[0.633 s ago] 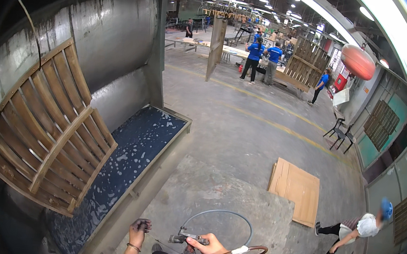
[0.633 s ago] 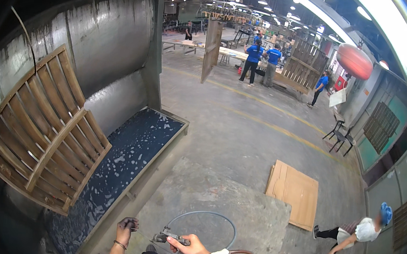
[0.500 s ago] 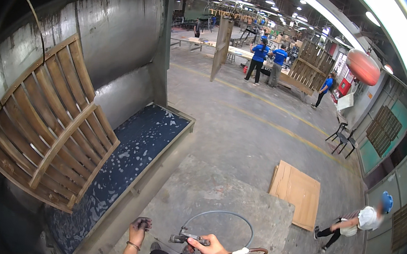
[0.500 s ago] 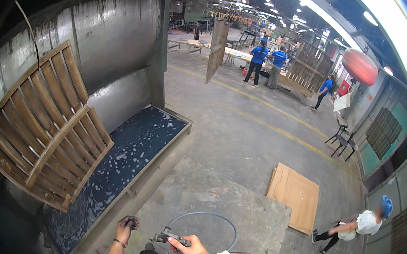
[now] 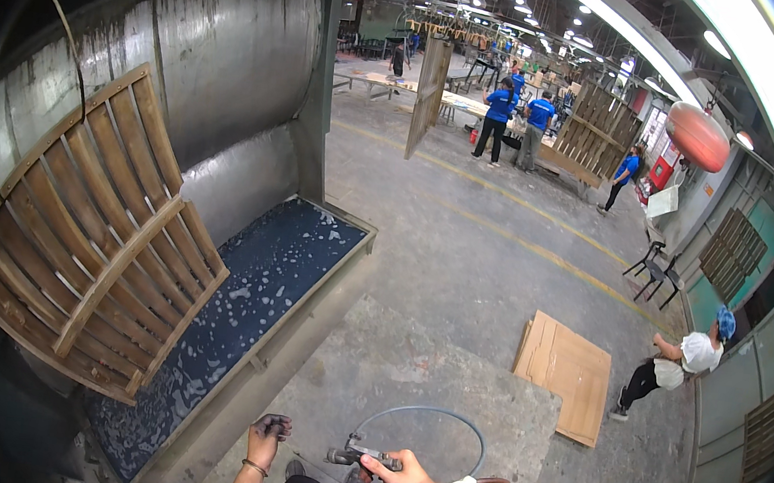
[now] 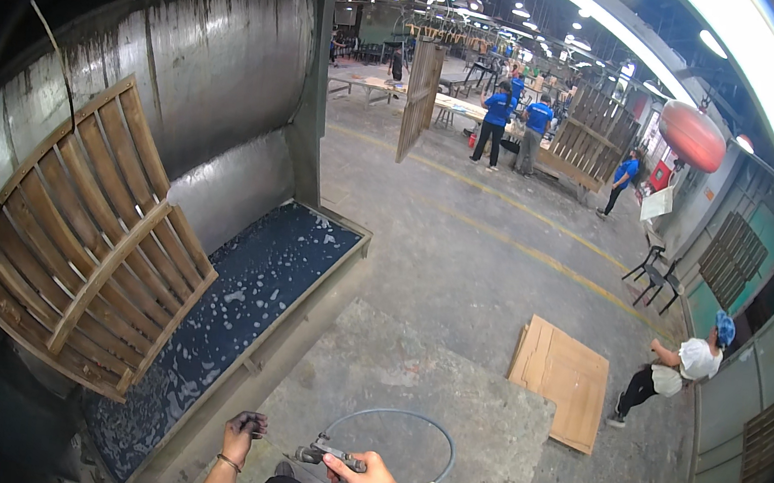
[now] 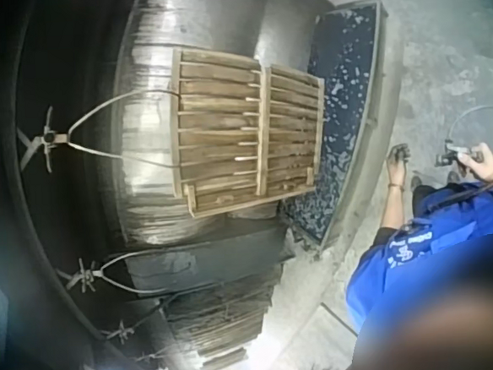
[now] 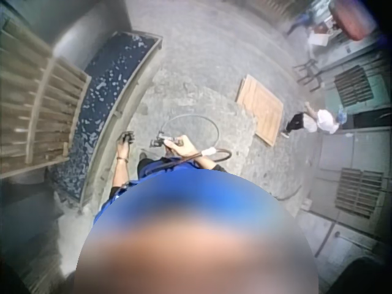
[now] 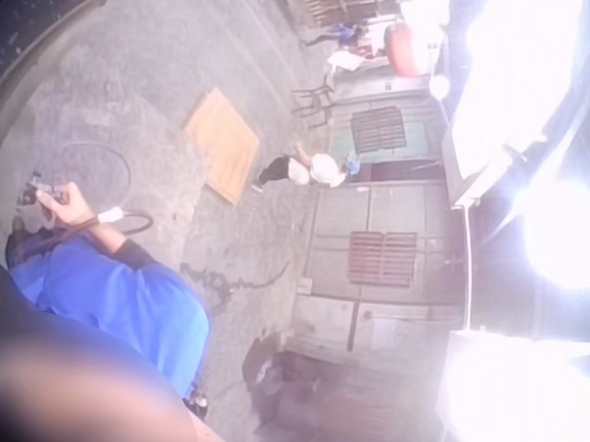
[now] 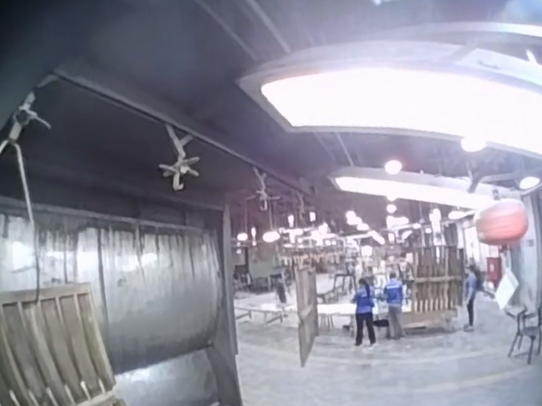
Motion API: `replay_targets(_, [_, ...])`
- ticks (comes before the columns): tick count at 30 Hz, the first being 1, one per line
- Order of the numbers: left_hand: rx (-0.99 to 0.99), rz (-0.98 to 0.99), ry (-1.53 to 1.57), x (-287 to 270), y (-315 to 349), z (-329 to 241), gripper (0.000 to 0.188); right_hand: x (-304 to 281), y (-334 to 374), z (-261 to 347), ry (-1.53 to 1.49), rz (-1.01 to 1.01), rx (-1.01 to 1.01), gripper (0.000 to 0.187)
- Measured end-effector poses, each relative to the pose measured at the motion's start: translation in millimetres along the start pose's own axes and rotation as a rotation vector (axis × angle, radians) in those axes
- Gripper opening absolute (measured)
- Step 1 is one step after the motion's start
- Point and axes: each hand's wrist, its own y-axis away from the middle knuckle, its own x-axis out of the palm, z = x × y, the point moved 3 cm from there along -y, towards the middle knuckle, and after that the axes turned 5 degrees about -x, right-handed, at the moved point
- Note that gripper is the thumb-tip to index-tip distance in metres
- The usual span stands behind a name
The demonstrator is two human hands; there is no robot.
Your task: The person uses a spray gun to apply finish to hanging wooden slatted panels in a factory. They repeatedly flip each panel to coat both sides, then move to the next panel and repeat the process.
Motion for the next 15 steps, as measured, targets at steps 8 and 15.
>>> replay_targets(8, [0.008,-0.008,0.016,11,-8,-2,0.023,-7,-8,0,-0.047,-0.046,-0.059,0.044])
replay_targets(15, [-0.007,-0.084,0.067,4,-13,15,0.023,-15,-14,3,-0.021,0.011,-0.035,0.045])
